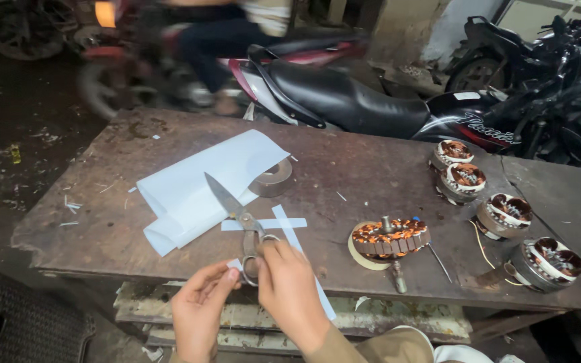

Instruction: The person is repairing an electric motor stator by inserting white insulating strips into the copper windings. They use a screwdriver to press the strips into place and scissors to cut the strips to size. The task involves careful manipulation of the stator and tools to ensure proper insulation.

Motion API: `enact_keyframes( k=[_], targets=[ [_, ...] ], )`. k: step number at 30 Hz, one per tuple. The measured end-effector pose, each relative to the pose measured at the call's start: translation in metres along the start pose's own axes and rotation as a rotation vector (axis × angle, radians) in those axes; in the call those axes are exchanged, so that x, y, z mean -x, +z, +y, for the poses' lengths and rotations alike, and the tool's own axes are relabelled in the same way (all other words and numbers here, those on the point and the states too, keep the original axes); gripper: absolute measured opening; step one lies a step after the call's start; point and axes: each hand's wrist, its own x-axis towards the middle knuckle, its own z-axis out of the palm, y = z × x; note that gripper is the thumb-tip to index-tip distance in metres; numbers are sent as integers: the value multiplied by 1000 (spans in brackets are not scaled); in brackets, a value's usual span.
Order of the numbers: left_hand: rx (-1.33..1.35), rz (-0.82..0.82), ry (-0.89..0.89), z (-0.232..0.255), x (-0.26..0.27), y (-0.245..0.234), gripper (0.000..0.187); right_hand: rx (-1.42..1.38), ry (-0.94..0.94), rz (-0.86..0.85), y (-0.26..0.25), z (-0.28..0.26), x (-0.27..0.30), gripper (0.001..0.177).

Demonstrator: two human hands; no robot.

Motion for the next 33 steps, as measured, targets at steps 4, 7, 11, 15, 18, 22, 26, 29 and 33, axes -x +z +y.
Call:
enact_keyframes(
  k=[4, 7, 11, 15, 18, 22, 26, 29, 33],
  targets=[
    [1, -146, -15, -5, 4, 15, 25, -685, 366, -80, -14, 6, 24, 15],
    [-2, -249, -116, -4, 13, 25, 24, -930, 511, -22, -20, 21, 39, 15],
    [-28, -419, -173, 8, 27, 31, 24, -1001, 497, 23, -29, 38, 65, 14],
    [-81, -461, -289, 26, 44, 33, 23, -975, 396, 59, -33, 43, 86, 14],
    [-146, -519, -157, 38, 52, 32, 19, -1164, 551, -18, -35, 45, 95, 15],
    [-154, -475, -117, 43, 66, 36, 15, -1234, 616, -91, -41, 46, 99, 16],
    [-141, -421, -103, 48, 78, 40, 14, -1249, 656, -134, -45, 41, 99, 15],
    [-135, -411, -95, 52, 84, 43, 14, -1262, 622, -158, -53, 40, 99, 14],
    [-32, -425, -121, 54, 90, 47, 13, -1251, 540, -149, -60, 40, 101, 13]
  ],
)
